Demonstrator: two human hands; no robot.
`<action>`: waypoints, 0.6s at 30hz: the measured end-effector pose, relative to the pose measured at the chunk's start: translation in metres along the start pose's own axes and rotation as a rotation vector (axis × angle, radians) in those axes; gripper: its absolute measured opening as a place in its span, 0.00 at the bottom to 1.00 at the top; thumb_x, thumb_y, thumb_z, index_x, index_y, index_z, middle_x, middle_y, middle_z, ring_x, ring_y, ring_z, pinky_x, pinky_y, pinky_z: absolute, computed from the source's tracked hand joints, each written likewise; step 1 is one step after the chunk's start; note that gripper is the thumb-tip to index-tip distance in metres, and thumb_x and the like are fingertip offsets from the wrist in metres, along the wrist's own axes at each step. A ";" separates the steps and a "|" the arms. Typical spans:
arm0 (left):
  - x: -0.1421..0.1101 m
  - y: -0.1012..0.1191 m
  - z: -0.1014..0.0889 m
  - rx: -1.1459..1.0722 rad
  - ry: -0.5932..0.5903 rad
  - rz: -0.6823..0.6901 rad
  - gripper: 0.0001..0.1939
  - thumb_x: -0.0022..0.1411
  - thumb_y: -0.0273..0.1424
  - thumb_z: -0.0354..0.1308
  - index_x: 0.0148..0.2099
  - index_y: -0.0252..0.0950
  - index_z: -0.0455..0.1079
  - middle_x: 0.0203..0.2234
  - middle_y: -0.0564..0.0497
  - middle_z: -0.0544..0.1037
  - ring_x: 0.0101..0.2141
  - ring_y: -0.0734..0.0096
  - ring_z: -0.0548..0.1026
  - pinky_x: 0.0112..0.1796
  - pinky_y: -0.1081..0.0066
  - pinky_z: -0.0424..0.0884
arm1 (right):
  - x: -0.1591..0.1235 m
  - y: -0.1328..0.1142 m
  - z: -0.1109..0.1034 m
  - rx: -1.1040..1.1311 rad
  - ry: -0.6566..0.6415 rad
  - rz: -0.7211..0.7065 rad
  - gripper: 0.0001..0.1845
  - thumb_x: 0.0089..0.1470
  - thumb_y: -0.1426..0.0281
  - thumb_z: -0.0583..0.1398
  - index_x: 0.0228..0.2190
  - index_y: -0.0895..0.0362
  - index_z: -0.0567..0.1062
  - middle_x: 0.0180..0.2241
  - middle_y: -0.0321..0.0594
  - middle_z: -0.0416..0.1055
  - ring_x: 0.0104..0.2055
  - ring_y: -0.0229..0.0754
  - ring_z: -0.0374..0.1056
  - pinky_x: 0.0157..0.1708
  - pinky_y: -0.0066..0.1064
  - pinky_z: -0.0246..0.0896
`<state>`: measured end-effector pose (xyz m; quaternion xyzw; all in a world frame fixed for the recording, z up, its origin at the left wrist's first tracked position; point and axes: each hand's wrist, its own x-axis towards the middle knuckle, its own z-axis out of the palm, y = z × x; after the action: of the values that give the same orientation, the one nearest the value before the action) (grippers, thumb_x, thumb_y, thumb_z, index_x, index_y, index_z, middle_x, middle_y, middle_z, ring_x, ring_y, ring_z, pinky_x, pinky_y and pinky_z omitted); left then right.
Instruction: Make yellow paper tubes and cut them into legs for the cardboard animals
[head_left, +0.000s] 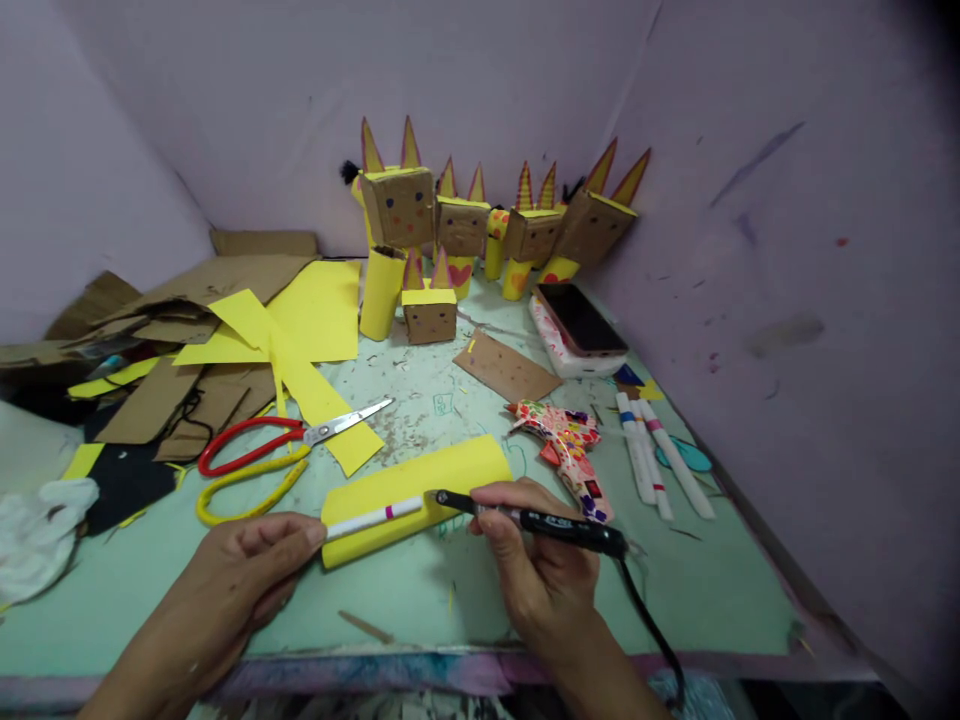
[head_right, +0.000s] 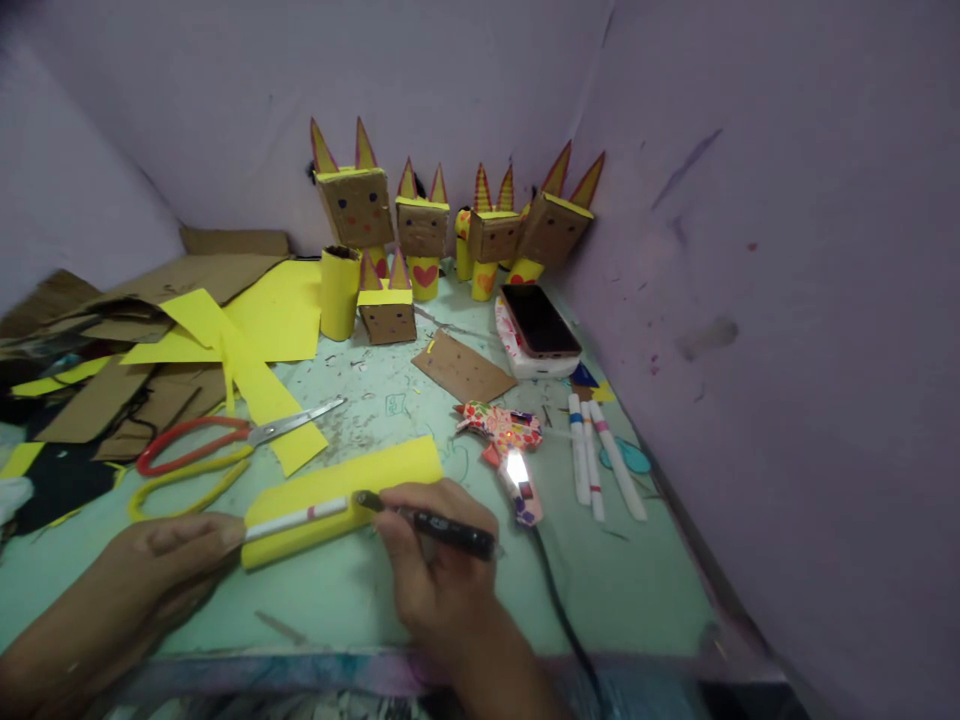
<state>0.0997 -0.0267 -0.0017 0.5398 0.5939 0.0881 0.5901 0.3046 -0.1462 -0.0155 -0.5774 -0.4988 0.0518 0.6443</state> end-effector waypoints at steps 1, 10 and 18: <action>0.000 0.001 0.000 -0.028 -0.009 -0.010 0.22 0.42 0.48 0.63 0.30 0.35 0.65 0.14 0.63 0.50 0.18 0.81 0.43 0.20 0.76 0.38 | 0.000 0.000 0.000 -0.001 -0.005 0.000 0.07 0.54 0.76 0.58 0.35 0.55 0.74 0.25 0.36 0.73 0.28 0.38 0.70 0.29 0.31 0.66; -0.002 0.001 0.000 -0.106 -0.040 -0.019 0.19 0.46 0.45 0.63 0.30 0.34 0.67 0.15 0.62 0.51 0.19 0.81 0.44 0.21 0.76 0.38 | 0.000 0.000 0.001 -0.012 -0.018 -0.009 0.07 0.53 0.75 0.58 0.35 0.54 0.74 0.25 0.36 0.73 0.28 0.39 0.71 0.29 0.31 0.67; -0.003 0.004 0.001 -0.098 -0.047 -0.013 0.17 0.46 0.44 0.63 0.28 0.35 0.67 0.14 0.63 0.50 0.18 0.81 0.42 0.19 0.77 0.37 | -0.004 0.001 0.000 0.018 0.024 0.024 0.06 0.54 0.75 0.57 0.33 0.54 0.73 0.25 0.35 0.70 0.26 0.38 0.70 0.27 0.31 0.67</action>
<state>0.1021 -0.0279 0.0021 0.5084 0.5784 0.1006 0.6300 0.3031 -0.1486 -0.0181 -0.5781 -0.4837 0.0572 0.6547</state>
